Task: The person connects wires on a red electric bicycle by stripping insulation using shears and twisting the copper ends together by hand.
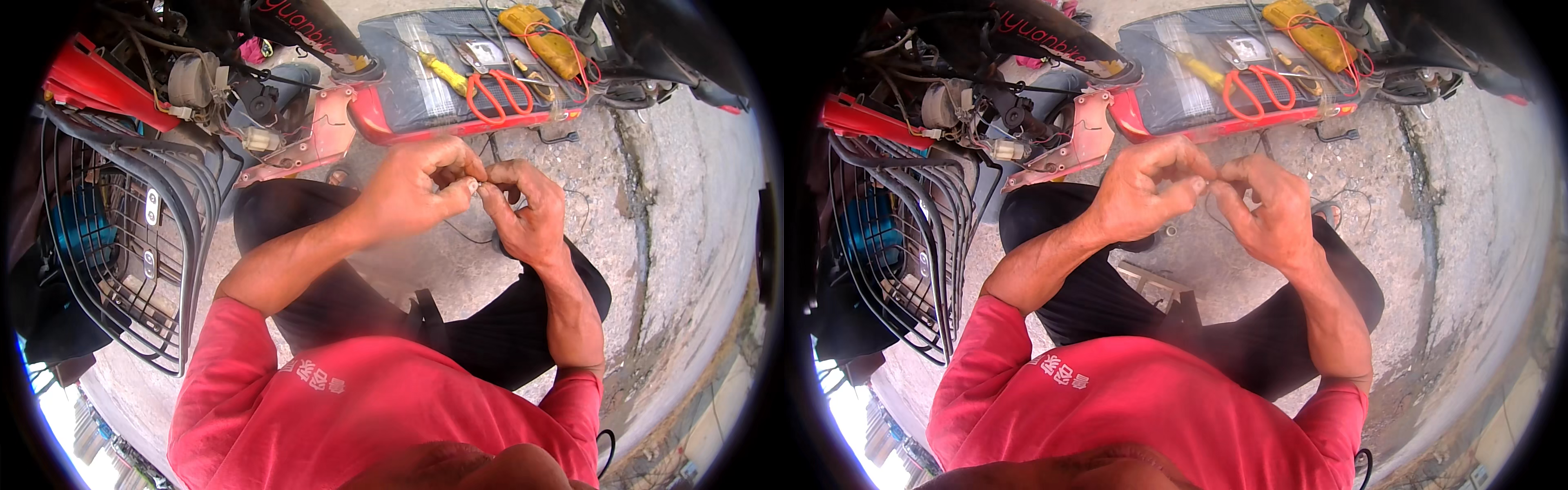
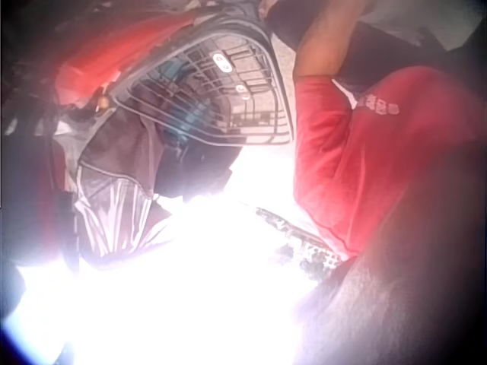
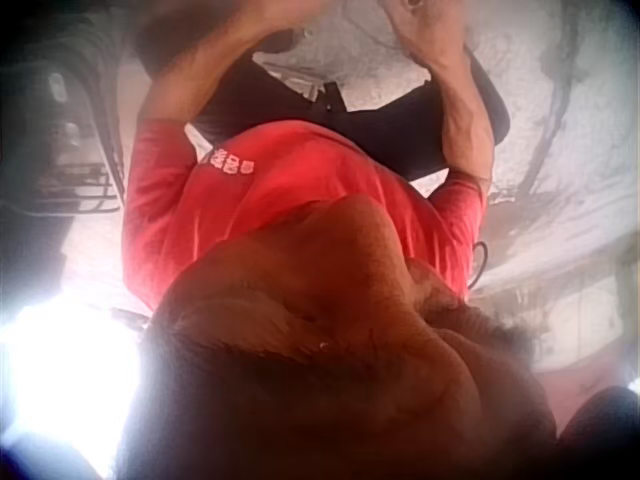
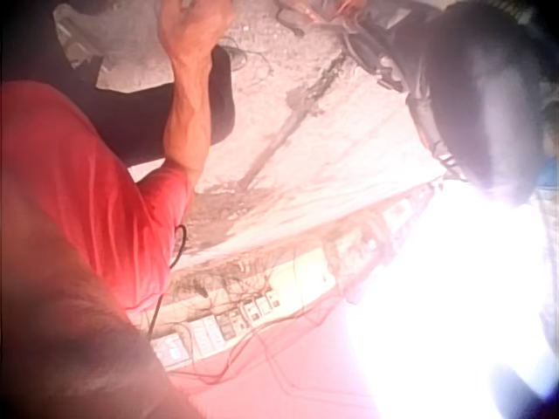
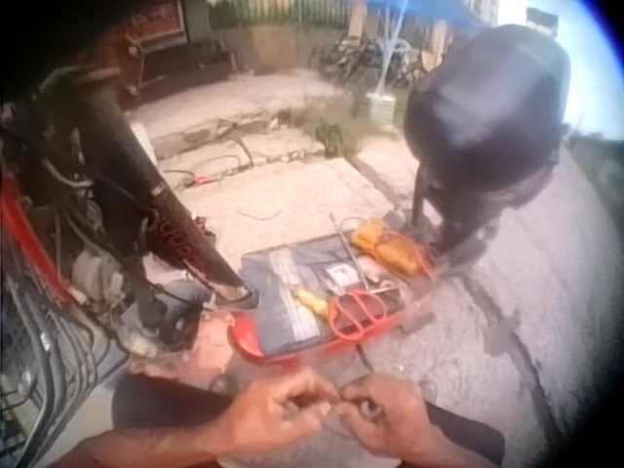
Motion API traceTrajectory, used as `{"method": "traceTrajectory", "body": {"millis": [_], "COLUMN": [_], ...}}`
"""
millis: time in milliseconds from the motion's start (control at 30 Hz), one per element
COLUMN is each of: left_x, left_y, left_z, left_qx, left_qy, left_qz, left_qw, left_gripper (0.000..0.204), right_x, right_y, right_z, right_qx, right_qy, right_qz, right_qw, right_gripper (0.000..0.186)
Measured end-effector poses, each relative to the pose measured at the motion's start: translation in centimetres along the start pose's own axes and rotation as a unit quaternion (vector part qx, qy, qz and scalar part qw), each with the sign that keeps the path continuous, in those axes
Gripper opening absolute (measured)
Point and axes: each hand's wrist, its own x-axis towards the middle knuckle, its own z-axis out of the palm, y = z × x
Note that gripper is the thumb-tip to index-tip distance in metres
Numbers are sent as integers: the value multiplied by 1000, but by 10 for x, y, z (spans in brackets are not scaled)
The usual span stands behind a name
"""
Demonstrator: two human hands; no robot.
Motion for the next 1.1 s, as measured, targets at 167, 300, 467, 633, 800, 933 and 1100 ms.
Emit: {"method": "traceTrajectory", "body": {"millis": [167,300,467,633,800,933,1100], "left_x": [0,-1,9,39,75,97,114], "left_y": [1,-3,-6,-28,-53,-70,-73], "left_z": [-2,2,2,-15,-17,-9,1], "left_qx": [9,-58,-78,34,31,-6,-44], "left_qy": [-2,12,54,87,54,46,74], "left_qz": [7,-27,-52,-124,-176,-242,-287], "left_qw": [1000,998,994,988,982,969,954], "left_gripper": [12,13,17,22,31,41,42], "right_x": [1,3,6,7,5,3,1], "right_y": [-1,0,4,11,21,23,29], "right_z": [4,2,-2,-8,-6,-3,-7], "right_qx": [8,10,26,35,74,223,245], "right_qy": [11,-13,-9,17,33,53,34], "right_qz": [-26,-11,62,105,121,193,208], "right_qw": [1000,1000,998,994,989,954,946], "right_gripper": [9,11,12,14,15,16,14]}}
